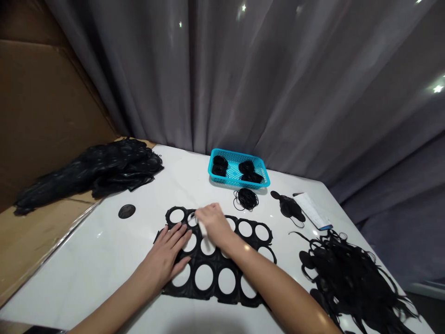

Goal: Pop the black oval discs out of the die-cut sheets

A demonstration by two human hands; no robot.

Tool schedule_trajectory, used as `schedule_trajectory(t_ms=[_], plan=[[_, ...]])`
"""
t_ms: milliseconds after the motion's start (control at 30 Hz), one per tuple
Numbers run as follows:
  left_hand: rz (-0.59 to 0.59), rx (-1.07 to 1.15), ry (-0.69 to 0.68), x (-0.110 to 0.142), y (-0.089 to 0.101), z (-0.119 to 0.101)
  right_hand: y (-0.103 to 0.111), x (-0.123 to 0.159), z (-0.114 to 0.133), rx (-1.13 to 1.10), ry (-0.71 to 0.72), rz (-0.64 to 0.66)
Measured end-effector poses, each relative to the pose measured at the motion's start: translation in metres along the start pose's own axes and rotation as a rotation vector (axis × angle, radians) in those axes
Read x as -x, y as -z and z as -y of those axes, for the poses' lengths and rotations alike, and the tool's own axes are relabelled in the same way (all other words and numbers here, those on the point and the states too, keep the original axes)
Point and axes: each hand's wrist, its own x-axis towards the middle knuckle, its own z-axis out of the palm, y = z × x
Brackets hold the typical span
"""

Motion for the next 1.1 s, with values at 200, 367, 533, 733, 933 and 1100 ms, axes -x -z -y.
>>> schedule_trajectory(t_ms=[200, 367, 533, 733, 933, 1100], plan=[[0.012, 0.010, 0.012, 0.000, 0.004, -0.002, 0.035, -0.038, -0.051, 0.022, -0.433, -0.249], [-0.016, 0.058, 0.012, 0.004, 0.010, 0.001, 0.026, -0.040, -0.040, -0.209, -0.454, -0.133], [-0.072, 0.028, 0.066, 0.013, 0.016, 0.012, 0.004, -0.040, -0.014, -0.472, -0.465, -0.038], [-0.083, 0.033, 0.105, 0.027, 0.017, 0.015, -0.019, -0.035, 0.027, -0.740, -0.351, 0.077], [-0.078, 0.032, 0.091, 0.030, 0.018, 0.014, -0.027, -0.034, 0.041, -0.691, -0.233, 0.085], [-0.090, 0.012, 0.085, 0.030, 0.017, 0.014, -0.027, -0.035, 0.040, -0.621, -0.200, 0.080]])
